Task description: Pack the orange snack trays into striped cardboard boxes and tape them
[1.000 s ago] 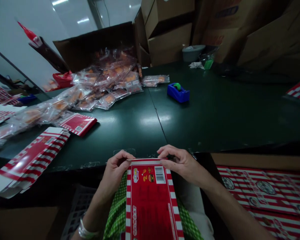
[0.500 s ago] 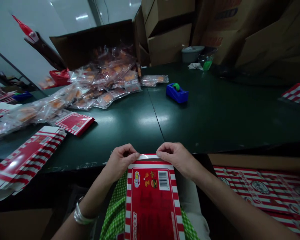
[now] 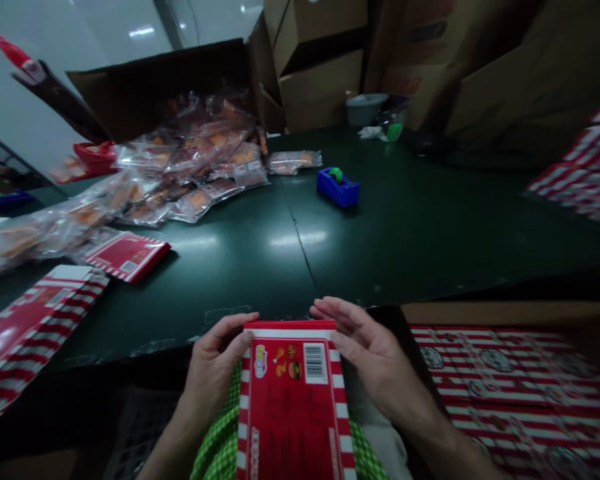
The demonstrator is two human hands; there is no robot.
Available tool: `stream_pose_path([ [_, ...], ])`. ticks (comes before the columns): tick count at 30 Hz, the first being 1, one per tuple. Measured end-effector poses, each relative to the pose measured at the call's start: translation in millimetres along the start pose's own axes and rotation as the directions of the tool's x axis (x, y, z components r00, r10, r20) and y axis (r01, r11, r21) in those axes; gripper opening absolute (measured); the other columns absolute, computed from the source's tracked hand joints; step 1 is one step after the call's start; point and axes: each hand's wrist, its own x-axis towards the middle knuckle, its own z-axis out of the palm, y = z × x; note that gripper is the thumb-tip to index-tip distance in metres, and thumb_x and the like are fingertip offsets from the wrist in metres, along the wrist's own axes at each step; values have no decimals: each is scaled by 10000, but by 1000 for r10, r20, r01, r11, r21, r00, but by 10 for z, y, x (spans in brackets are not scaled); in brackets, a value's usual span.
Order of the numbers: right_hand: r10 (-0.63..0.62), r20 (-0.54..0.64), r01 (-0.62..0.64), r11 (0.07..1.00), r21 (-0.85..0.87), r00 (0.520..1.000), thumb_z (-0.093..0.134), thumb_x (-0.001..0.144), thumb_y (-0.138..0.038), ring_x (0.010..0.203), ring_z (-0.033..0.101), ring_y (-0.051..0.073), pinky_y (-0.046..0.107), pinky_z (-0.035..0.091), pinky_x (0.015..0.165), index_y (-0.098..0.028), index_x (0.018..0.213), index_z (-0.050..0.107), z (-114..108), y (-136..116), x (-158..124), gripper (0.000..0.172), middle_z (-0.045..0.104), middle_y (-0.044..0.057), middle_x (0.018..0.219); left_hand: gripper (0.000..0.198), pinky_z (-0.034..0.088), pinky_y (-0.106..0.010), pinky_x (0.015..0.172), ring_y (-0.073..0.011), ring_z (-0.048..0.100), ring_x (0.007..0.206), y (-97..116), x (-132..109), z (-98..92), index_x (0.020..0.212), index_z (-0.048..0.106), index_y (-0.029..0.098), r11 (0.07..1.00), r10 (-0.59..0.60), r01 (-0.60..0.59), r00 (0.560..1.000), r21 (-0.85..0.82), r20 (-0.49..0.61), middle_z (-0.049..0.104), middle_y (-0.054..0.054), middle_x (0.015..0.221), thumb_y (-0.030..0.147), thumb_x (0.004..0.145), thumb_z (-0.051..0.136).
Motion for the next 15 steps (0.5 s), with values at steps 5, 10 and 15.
stream_pose_path([
  [5,-110,21,112,980,-162,994,665,856,-402,1151,630,240,357,560,915,-289,1136,703,150,-5,-54,304,676,71,1252,351,529,-230,631,-175,650,755,34,36,-111,887,732,176,998,-38,35,998,52,58,734,-46,861,451,675,790],
  [10,-141,94,162,948,-272,985,673,844,-382,1060,665,207,340,532,946,-269,986,750,118,-34,-46,197,735,52,1102,435,517,-244,603,-180,635,710,-29,71,-105,872,729,177,991,-113,101,984,90,140,703,-36,811,551,656,768],
  [15,-74,23,77,941,-328,997,734,732,-504,1040,666,288,399,573,850,-183,937,746,-290,-255,696,381,716,118,1099,519,532,-296,618,-224,671,705,-108,253,-111,825,699,166,991,-124,124,992,42,-10,715,-59,798,612,578,794],
])
